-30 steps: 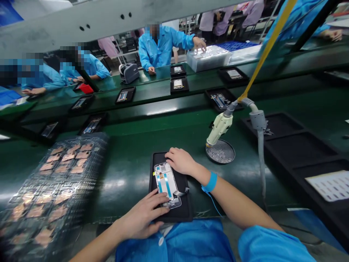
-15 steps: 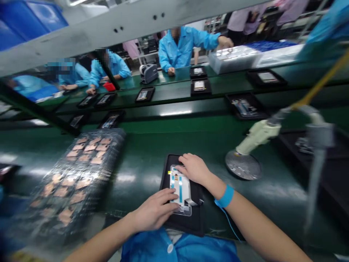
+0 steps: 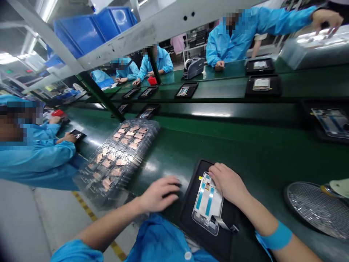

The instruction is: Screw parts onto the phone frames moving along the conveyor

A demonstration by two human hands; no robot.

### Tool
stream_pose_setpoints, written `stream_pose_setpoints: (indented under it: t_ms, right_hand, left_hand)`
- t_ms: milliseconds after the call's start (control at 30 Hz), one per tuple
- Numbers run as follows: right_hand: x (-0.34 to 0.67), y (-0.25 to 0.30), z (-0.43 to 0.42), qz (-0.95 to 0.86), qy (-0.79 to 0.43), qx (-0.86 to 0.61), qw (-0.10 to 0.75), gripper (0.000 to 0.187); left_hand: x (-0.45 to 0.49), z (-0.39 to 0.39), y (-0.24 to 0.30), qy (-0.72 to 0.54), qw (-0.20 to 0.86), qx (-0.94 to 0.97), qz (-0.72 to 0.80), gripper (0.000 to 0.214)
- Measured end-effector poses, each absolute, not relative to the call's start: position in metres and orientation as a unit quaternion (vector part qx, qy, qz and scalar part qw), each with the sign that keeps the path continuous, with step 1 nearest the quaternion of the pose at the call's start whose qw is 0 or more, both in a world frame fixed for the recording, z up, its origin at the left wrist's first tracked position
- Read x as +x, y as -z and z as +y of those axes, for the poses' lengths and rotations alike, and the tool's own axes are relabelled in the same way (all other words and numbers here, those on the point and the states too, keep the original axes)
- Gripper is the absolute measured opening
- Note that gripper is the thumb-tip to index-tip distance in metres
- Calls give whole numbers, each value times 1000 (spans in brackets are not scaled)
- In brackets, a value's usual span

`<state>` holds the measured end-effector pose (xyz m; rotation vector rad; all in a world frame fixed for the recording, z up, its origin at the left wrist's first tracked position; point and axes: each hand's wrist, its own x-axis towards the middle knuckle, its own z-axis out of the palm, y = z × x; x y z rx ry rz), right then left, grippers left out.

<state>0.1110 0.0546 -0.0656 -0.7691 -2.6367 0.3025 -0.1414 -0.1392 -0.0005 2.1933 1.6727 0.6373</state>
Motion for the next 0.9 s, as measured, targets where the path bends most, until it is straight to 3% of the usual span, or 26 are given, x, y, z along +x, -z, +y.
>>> stream_pose_setpoints:
  t_ms: [200, 367, 633, 900]
  right_hand:
    - [106, 68, 50, -936, -78, -284, 195, 32]
    - [104, 69, 49, -929, -55, -307, 200, 32]
    - [107, 64, 51, -906, -130, -329, 231, 34]
    - [109, 50, 49, -850, -235, -331, 335, 32]
  left_hand:
    - [-281, -121, -66, -168, 4, 609, 775, 32]
    - [-354, -75, -85, -71, 6, 612, 787, 30]
    - [-357, -21, -82, 10, 28, 672, 740, 53]
    - [-354, -27, -98, -34, -22, 618, 785, 34]
